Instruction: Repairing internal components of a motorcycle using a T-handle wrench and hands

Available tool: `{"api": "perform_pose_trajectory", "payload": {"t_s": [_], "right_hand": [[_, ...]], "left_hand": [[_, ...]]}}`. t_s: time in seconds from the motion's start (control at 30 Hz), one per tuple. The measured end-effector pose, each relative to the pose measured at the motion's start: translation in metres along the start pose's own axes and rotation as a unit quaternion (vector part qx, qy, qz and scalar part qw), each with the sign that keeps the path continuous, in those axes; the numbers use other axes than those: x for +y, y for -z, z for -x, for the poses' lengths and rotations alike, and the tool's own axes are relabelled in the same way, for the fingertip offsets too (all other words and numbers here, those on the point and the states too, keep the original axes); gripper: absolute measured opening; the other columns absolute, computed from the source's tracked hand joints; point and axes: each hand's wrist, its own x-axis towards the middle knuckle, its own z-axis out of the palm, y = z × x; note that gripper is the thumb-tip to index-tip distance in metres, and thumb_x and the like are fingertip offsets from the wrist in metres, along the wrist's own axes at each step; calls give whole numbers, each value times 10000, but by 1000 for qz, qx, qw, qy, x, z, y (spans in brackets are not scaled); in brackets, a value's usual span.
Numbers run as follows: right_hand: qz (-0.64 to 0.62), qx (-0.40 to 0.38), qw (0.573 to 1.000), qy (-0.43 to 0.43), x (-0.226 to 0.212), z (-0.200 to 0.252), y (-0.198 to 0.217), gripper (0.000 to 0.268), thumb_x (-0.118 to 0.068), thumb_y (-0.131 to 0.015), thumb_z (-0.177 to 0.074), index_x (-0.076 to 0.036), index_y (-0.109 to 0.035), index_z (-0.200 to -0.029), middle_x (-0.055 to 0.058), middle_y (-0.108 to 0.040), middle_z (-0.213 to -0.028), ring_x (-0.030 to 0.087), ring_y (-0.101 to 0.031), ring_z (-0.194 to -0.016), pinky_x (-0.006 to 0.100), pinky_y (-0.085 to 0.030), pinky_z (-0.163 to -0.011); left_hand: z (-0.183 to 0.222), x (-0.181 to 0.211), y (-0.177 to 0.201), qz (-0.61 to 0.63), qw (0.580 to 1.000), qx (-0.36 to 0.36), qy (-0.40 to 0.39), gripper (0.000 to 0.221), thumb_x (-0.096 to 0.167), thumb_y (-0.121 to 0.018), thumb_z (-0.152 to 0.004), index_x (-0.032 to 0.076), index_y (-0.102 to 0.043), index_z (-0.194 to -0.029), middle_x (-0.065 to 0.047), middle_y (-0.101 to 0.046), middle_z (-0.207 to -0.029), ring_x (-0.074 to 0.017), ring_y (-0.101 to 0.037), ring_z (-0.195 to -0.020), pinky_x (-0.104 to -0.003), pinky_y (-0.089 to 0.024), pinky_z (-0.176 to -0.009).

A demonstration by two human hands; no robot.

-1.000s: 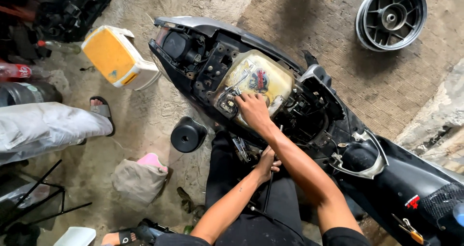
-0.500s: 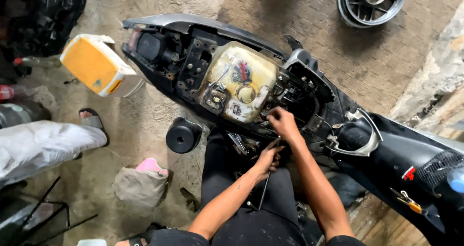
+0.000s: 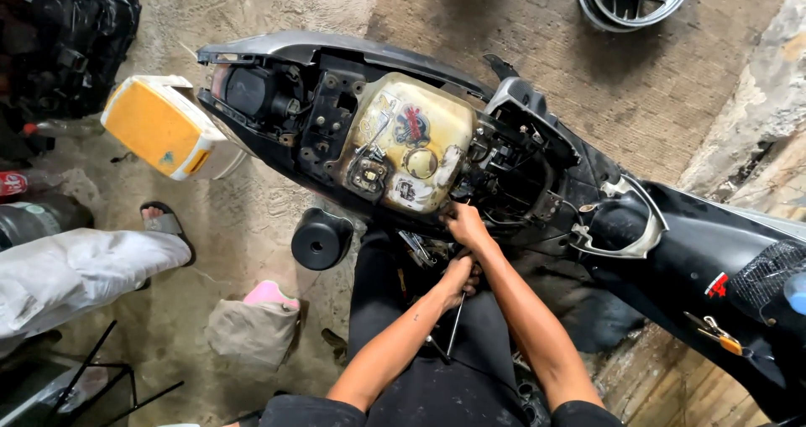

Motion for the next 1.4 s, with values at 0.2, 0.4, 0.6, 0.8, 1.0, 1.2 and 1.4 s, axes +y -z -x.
{"api": "perform_pose_trajectory", "payload": {"t_s": [0.2,0.4,0.6,0.8,1.0,1.2,1.4], "right_hand": [[-10,18,1000,-8,-15,4,-1,262,-301,-776,-876,-140,-777,-1083,166,-777,-985,385,-717,-1054,521,-560,-916],[64,16,998,-3,-40,21,5,321,-243,-728,-909,-3,-701,-1120,274,-735,-1033,483,-694,-1052,615,-569,-885],[213,1,977,-8,-64,32,7,248,-174,-691,-893,21,-730,-1042,249,-740,-1018,480,-723,-992,605,-590,-852],[165,-5,985,-60,-29,7,-9,356,-200,-598,-850,106,-741,-960,322,-722,-951,537,-705,-964,648,-541,-813],[-28,-41,992,-116,-27,4,-6,513,-391,-606,-913,60,-749,-1112,385,-668,-1175,543,-605,-1204,643,-474,-998],[254,22,966,-44,-65,34,3,363,-178,-594,-793,57,-769,-1007,238,-749,-1043,464,-739,-987,577,-550,-878],[256,58,964,-37,-42,17,-15,307,-147,-627,-785,69,-768,-950,241,-757,-957,461,-741,-961,562,-532,-857]], "left_hand": [[-22,-11,12,8,1000,0,-3,526,207,-474,-957,31,-402,-1447,33,-410,-770,-19,-389,-534,-105,-303,-364],[-26,-16,21,14,1000,20,-12,266,135,-446,-897,45,-513,-1138,12,-426,-760,-30,-387,-515,-123,-274,-362],[-72,-47,41,37,999,13,-16,228,116,-503,-883,50,-525,-1099,13,-439,-749,-27,-395,-501,-123,-286,-355],[-4,6,21,39,999,13,-15,39,91,-479,-857,104,-500,-887,24,-395,-742,-20,-380,-503,-118,-257,-374],[-5,6,24,21,1000,6,-11,49,117,-510,-874,137,-483,-839,45,-396,-735,-11,-350,-508,-117,-237,-382],[-50,-24,49,-10,999,-13,-29,68,69,-511,-838,104,-507,-897,33,-396,-720,-36,-393,-489,-147,-286,-375],[-77,-37,70,-38,999,-9,-34,168,128,-508,-866,63,-524,-1020,20,-419,-741,-48,-407,-498,-165,-290,-379]]}}
